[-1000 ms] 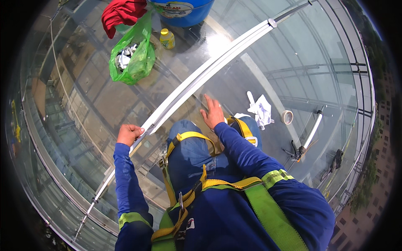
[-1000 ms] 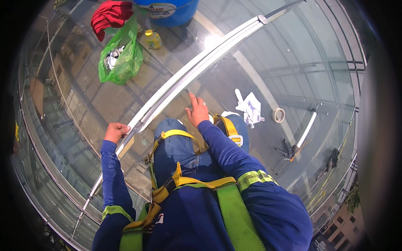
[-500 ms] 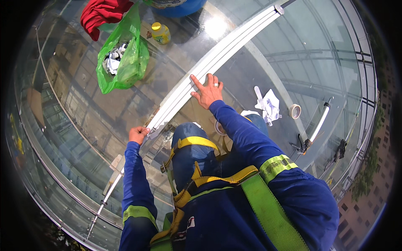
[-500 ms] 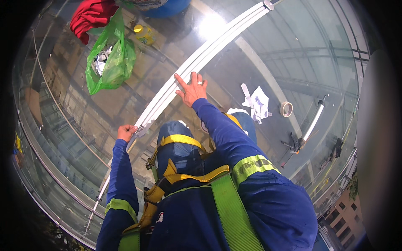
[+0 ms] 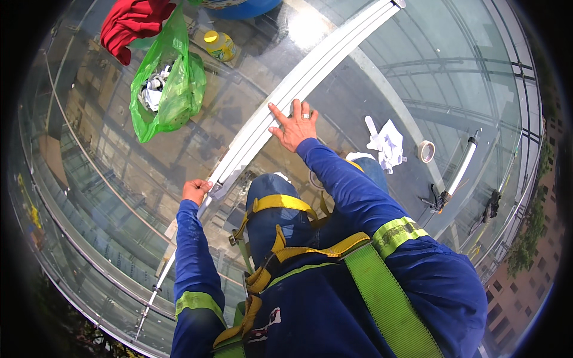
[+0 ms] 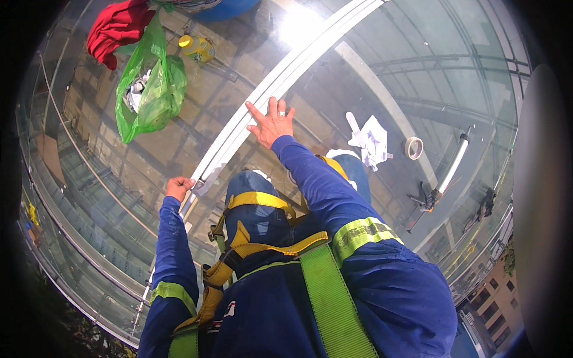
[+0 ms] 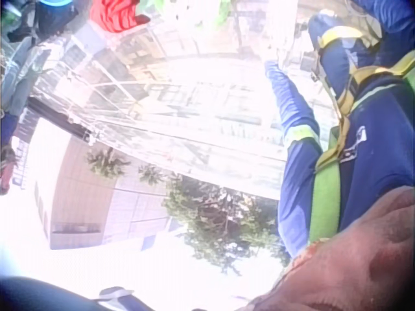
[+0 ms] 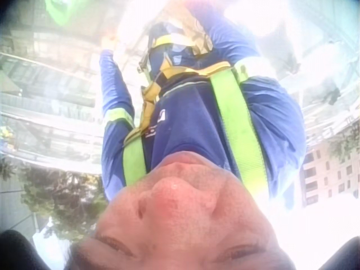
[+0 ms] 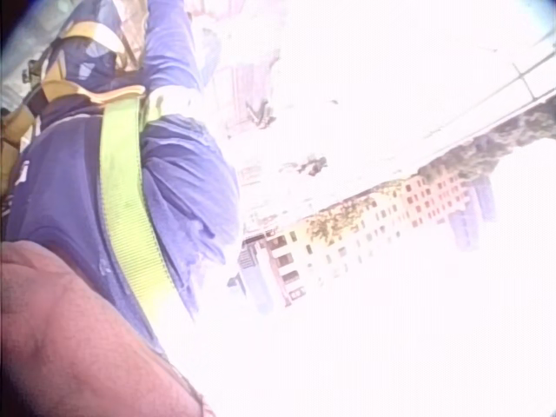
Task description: The person applies adhesive and sealant along the frames of a glass structure, using tape to mask the areas and a sealant gun to apply the material.
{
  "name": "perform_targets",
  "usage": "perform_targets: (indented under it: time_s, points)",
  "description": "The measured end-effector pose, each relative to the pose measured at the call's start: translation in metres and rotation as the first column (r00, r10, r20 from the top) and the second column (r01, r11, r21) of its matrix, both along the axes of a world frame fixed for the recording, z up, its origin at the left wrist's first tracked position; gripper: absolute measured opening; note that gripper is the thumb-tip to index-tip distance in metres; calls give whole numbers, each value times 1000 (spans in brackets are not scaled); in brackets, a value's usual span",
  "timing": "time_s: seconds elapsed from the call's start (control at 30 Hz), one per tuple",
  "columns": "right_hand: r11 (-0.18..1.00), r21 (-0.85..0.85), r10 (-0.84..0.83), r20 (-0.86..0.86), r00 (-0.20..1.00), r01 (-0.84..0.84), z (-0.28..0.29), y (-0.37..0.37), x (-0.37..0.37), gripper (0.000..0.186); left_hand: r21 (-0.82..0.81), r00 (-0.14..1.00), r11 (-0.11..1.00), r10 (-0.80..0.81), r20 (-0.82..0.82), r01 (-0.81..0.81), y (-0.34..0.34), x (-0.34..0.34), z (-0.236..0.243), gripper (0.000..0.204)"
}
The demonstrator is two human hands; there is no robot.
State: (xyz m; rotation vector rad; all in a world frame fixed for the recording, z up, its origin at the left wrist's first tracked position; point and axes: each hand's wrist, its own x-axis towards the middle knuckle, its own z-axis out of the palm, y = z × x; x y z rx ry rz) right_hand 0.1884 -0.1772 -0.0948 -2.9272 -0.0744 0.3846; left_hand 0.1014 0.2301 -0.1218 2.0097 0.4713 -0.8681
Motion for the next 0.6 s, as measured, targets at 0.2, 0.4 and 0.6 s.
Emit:
perform_targets:
  time_s: [0.2, 0.4, 0.6]
  points:
    - [1000, 2, 1, 1, 1000, -1, 1, 1, 0, 61, 6, 1000, 1000, 12, 1, -12, 5, -3, -4, 24]
    - [1000, -4, -3, 10, 1000, 3, 0, -1, -1, 62, 6, 1000, 1000, 2, 4, -2, -1, -1, 2, 24]
    - [1000, 11, -10, 18, 1000, 10, 0, 0, -2, 63, 43, 1000, 999, -10, -2, 10, -7, 1, 10, 23]
